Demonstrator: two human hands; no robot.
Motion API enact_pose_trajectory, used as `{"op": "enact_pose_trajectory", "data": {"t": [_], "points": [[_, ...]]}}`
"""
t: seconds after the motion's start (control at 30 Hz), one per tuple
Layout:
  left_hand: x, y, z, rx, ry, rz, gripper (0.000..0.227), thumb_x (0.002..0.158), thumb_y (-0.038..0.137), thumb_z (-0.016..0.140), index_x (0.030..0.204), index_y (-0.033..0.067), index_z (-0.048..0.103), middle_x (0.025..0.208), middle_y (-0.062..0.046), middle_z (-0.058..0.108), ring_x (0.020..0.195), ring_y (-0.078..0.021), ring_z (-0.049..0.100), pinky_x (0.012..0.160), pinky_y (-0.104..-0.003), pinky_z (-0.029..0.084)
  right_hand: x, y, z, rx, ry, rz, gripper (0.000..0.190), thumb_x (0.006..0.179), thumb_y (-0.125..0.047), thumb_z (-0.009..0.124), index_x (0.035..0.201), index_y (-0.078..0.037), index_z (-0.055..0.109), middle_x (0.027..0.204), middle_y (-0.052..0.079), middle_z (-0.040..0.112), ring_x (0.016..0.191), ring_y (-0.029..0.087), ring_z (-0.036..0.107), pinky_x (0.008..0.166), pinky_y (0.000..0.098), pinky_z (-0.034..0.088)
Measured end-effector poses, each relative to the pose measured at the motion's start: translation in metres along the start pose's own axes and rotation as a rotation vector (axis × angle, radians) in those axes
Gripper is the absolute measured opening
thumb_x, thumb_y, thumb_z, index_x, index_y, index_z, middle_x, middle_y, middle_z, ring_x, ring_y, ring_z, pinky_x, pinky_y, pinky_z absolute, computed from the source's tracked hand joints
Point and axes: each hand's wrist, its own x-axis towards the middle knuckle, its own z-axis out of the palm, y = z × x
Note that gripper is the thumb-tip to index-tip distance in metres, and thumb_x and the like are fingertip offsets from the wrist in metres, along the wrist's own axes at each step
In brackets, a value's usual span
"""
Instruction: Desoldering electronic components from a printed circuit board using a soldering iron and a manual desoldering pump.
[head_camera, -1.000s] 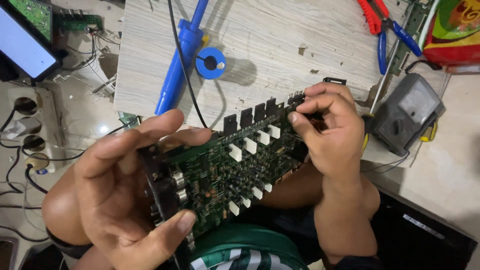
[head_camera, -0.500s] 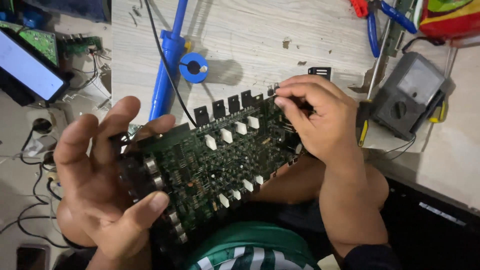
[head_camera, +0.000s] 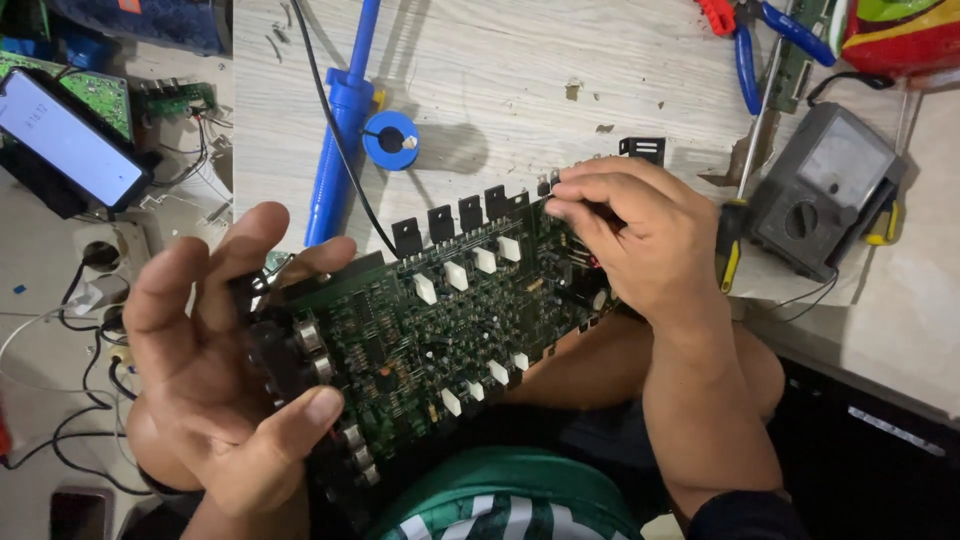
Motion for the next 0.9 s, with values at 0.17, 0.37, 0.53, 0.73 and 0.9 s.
{"op": "enact_pose_trajectory", "data": {"t": [0.17, 0.37, 0.53, 0.73, 0.9], "points": [[-0.001, -0.001, -0.001, -0.04, -0.021, 0.016, 0.086, 0.083, 0.004, 0.064, 0.16, 0.0132, 0.027, 0.166, -0.029, 0.037, 0.151, -0.0518, 0.05, 0.133, -0.065, 0.049, 0.002, -0.003, -0.001, 0.006, -0.018, 0.02, 0.011, 0.093, 0.005, 0.085, 0.099, 0.008, 0.077, 0.1, 0.021, 0.075, 0.094, 0.028, 0.075, 0.089, 0.0362, 0.065], [-0.002, 0.0, -0.003, -0.038, -0.063, 0.019, 0.087, 0.084, 0.004, 0.066, 0.161, 0.0144, 0.027, 0.166, -0.03, 0.038, 0.146, -0.0539, 0.056, 0.131, -0.064, 0.051, 0.001, -0.003, -0.002, 0.007, -0.014, 0.03, 0.01, 0.094, 0.003, 0.085, 0.098, 0.007, 0.077, 0.101, 0.021, 0.075, 0.091, 0.027, 0.075, 0.081, 0.0323, 0.065], [-0.001, 0.001, -0.002, -0.067, -0.068, 0.012, 0.089, 0.084, 0.003, 0.066, 0.163, 0.0134, 0.026, 0.167, -0.029, 0.037, 0.144, -0.0525, 0.057, 0.13, -0.069, 0.053, 0.005, -0.005, -0.005, -0.029, -0.052, 0.013, 0.011, 0.092, 0.003, 0.087, 0.096, 0.005, 0.077, 0.095, 0.017, 0.076, 0.089, 0.025, 0.074, 0.083, 0.0331, 0.064], [-0.001, 0.001, -0.002, -0.005, -0.024, -0.024, 0.092, 0.082, 0.009, 0.068, 0.162, 0.0135, 0.025, 0.167, -0.028, 0.037, 0.142, -0.0514, 0.057, 0.13, -0.062, 0.051, 0.008, -0.012, -0.01, -0.081, -0.125, 0.062, 0.007, 0.094, 0.005, 0.082, 0.097, 0.002, 0.075, 0.1, 0.014, 0.073, 0.087, 0.021, 0.07, 0.075, 0.0303, 0.061], [0.008, -0.013, -0.016, -0.097, -0.068, -0.018, 0.095, 0.079, -0.003, 0.062, 0.165, 0.0137, 0.025, 0.17, -0.026, 0.032, 0.146, -0.05, 0.051, 0.131, -0.06, 0.046, -0.001, 0.004, -0.003, -0.07, -0.066, 0.046, 0.008, 0.093, 0.003, 0.08, 0.098, 0.001, 0.075, 0.097, 0.014, 0.076, 0.091, 0.023, 0.073, 0.078, 0.0294, 0.063]]}}
